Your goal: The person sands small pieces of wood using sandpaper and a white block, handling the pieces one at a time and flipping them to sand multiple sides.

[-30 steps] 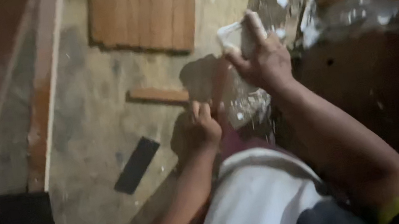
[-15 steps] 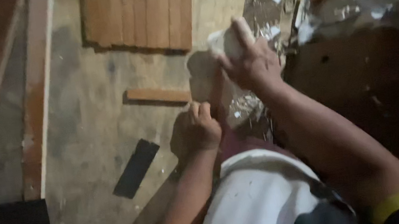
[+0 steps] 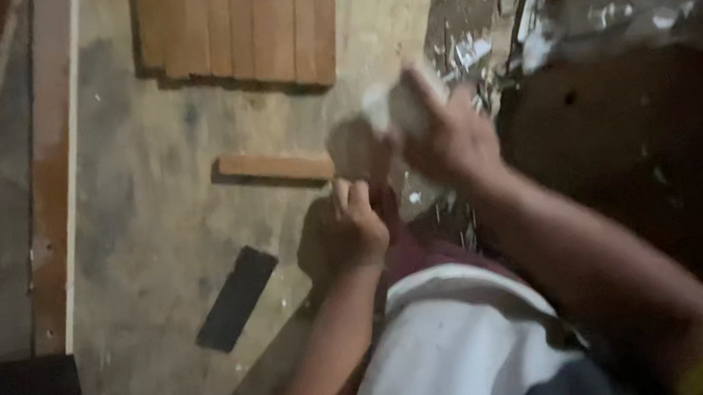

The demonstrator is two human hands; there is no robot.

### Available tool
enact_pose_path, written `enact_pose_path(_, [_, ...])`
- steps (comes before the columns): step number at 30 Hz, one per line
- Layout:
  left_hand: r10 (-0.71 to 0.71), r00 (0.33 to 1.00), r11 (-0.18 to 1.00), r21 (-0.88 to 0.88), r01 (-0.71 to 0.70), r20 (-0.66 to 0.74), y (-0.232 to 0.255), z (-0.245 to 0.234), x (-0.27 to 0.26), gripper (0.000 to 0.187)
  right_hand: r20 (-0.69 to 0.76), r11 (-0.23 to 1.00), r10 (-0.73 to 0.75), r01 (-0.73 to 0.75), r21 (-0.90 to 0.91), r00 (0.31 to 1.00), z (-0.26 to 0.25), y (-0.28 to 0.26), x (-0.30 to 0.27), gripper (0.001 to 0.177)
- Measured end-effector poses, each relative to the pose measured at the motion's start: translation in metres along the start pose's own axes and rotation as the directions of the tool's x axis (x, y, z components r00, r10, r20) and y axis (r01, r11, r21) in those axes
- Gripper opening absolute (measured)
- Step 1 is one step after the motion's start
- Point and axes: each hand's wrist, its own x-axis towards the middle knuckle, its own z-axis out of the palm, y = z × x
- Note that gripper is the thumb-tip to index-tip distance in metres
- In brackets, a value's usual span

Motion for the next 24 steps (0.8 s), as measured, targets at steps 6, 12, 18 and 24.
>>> enact_pose_path(6, [0.035, 0.989, 0.999, -0.006, -0.036, -0.143, -0.002, 0.012, -0.026, 0.022, 0.184, 0.998, -0.01, -0.002, 0.064, 0.983, 0.023, 0.005, 0.05, 0.092])
enact_pose_path(12, [0.035, 0.976, 0.999, 0.017, -0.032, -0.215, -0.003, 0.014, -0.014, 0.046, 0.216, 0.971, 0.144, -0.18, 0.157, 0.966, -0.02, -0.015, 0.025, 0.081])
enact_pose_path(18, [-0.011, 0.965, 0.991, -0.134, -0.025, -0.263, -0.003, 0.016, 0.0, 0.02, 0.422, 0.993, 0.108, -0.114, -0.012, 0.9, -0.01, -0.021, 0.034, 0.082])
enact_pose_path(24, [0.087, 0.958, 0.996, 0.039, -0.079, -0.274, -0.006, 0.03, -0.004, 0.047, 0.023, 0.944, 0.07, -0.074, 0.321, 0.997, 0.01, 0.0, 0.072, 0.1])
